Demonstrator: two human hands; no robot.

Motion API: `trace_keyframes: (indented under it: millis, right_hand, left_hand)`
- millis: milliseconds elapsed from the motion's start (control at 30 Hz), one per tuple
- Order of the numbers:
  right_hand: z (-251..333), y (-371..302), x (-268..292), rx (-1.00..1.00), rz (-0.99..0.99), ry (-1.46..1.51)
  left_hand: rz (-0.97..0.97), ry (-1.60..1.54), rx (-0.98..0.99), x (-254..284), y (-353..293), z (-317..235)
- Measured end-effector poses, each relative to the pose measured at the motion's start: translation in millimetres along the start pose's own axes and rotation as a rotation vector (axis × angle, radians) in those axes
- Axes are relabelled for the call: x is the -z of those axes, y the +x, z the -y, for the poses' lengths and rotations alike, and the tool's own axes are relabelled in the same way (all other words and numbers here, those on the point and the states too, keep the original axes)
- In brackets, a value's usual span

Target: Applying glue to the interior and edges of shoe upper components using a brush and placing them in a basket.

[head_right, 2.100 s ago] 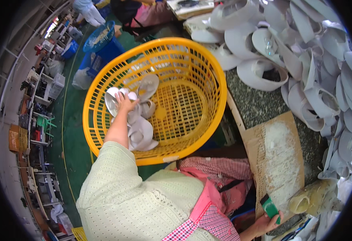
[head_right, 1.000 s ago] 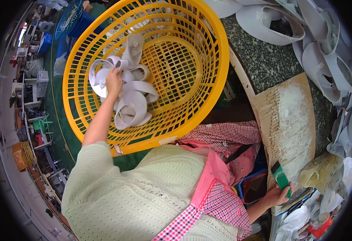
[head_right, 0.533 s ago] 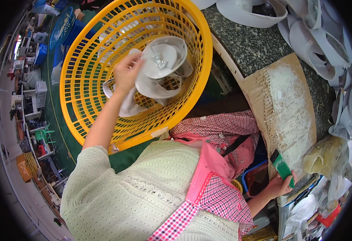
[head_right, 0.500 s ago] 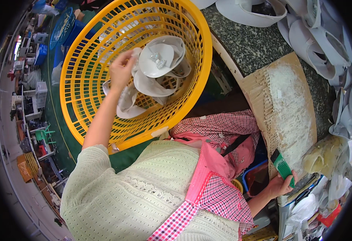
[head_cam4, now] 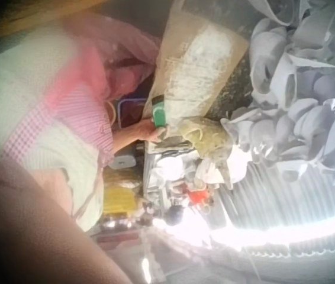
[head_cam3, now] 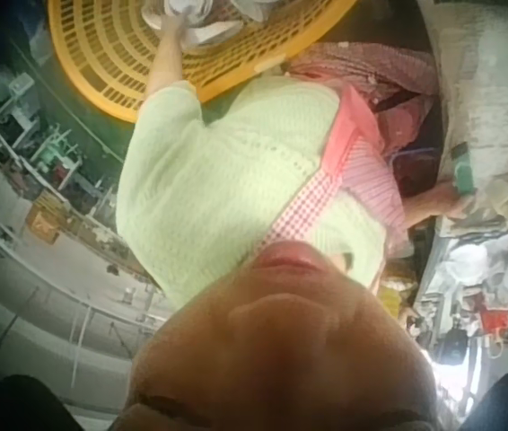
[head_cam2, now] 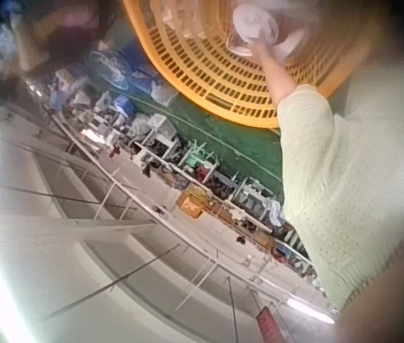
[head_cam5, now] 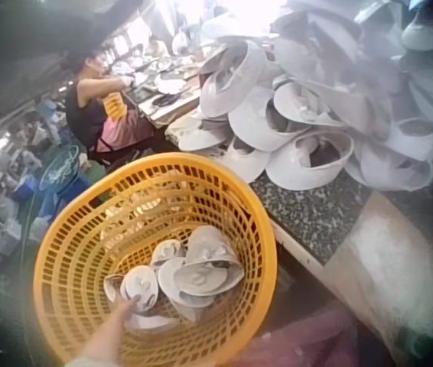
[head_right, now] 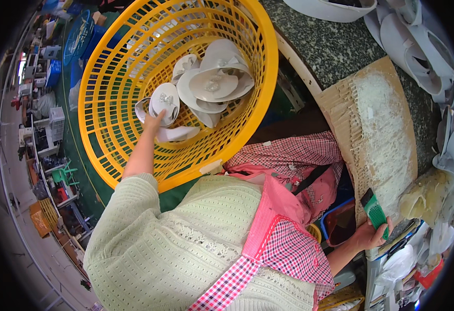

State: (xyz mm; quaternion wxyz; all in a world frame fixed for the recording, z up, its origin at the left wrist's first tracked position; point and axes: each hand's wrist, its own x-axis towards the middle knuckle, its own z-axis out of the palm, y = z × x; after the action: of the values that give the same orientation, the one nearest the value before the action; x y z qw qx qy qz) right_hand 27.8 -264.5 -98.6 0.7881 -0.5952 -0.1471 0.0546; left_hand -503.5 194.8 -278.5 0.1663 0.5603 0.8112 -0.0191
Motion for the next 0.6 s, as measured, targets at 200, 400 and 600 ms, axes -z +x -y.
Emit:
trace_keyframes:
  millis: [200,400,600]
  right_hand:
    - [-2.1,-1.7,-3.0,0.001,0.001,-0.041]
    - [-0.1,-3.2,-5.0,0.030,0.006,-0.075]
    - [-3.4,-5.4,-3.7,0.043,0.053,-0.039]
  left_hand:
    - [-0.106,-0.091,-0.206,83.0,13.6,-28.1]
    - [-0.865,-0.241,-0.801,187.5,-82.6,-173.7]
    - [-0.482,0.224,-1.326,54.6,-122.6,-202.6]
